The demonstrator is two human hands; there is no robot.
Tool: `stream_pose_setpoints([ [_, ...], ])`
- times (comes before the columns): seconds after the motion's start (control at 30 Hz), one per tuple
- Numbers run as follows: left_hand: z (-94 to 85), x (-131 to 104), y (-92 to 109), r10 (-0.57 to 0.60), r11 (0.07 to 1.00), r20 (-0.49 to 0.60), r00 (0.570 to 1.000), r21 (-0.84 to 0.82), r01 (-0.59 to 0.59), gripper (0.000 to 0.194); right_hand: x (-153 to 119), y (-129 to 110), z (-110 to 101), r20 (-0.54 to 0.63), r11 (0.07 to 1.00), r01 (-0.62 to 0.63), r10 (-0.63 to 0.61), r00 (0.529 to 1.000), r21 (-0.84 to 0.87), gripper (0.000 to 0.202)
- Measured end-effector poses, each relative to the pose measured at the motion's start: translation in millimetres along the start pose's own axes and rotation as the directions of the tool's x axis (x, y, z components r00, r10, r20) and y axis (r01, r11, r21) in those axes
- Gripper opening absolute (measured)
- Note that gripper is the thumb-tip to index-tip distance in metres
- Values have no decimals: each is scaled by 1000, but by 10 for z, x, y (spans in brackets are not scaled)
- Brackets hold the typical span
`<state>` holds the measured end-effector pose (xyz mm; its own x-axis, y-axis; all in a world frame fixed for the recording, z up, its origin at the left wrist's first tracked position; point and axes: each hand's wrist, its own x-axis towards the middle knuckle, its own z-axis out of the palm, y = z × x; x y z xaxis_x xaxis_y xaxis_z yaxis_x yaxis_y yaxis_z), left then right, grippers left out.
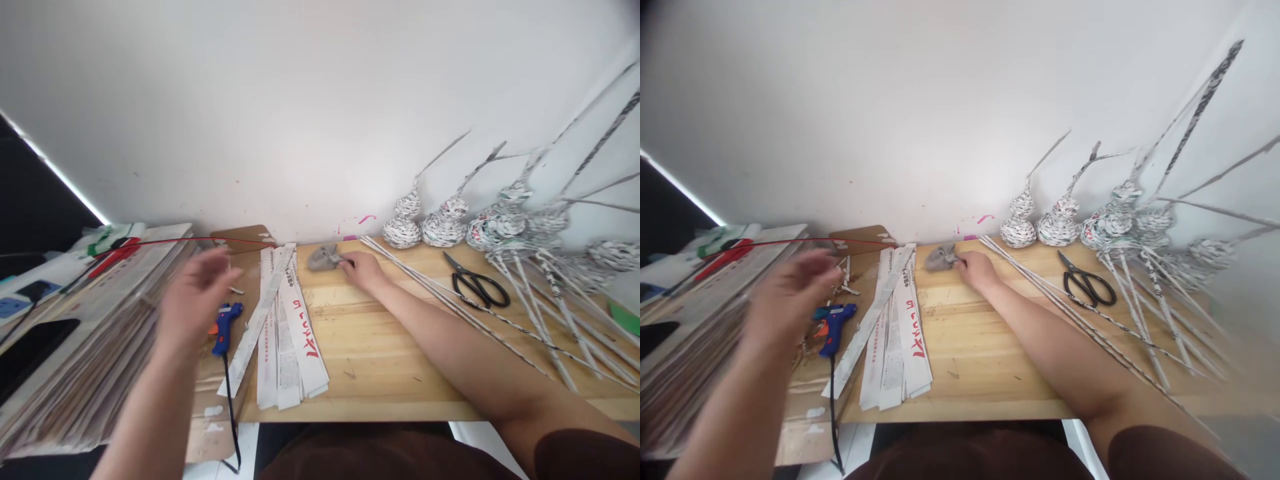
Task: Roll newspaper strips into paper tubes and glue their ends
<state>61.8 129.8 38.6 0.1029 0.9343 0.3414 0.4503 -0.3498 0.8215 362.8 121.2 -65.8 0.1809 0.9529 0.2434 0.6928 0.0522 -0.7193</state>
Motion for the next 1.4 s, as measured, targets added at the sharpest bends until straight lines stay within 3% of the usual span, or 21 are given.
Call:
stream_pose_setpoints([
  [0.03,139,-19,8,-8,1000,117,993,-19,11,37,-3,0,-3,-6,999,-19,19,1000,34,28],
  [0.1,519,-18,-17,-25,991,407,913,-110,76,39,-7,4,-15,-9,994,-52,53,999,100,35],
  [0.13,734,-1,-41,-28,980,485,874,-159,119,42,-6,4,-22,-5,987,-68,70,998,145,39],
  [0.27,1463,123,-121,-146,824,649,747,-338,455,42,12,-10,-16,57,914,-93,77,995,394,44],
  [0.37,1719,198,-128,-179,680,693,699,-427,597,43,33,-21,39,127,777,-80,0,992,625,38],
  [0.47,1808,215,-146,-204,594,675,709,-490,638,42,60,-26,116,129,734,-79,-13,992,674,35],
  [0.6,1858,193,-215,-228,536,624,747,-560,632,33,102,-38,201,99,670,-122,72,992,732,21],
  [0.77,1902,160,-242,-277,490,565,777,-612,620,18,107,-71,280,92,476,-171,185,978,862,19],
  [0.97,1978,86,-188,-362,483,458,812,-653,584,19,70,-89,333,88,391,-195,274,958,900,24],
  [1.17,2041,0,-133,-388,581,381,839,-606,543,22,66,-100,321,87,375,-230,361,929,898,18],
  [1.4,1896,47,-185,-293,873,279,914,-312,375,28,75,-144,257,123,363,-297,431,894,883,13],
])
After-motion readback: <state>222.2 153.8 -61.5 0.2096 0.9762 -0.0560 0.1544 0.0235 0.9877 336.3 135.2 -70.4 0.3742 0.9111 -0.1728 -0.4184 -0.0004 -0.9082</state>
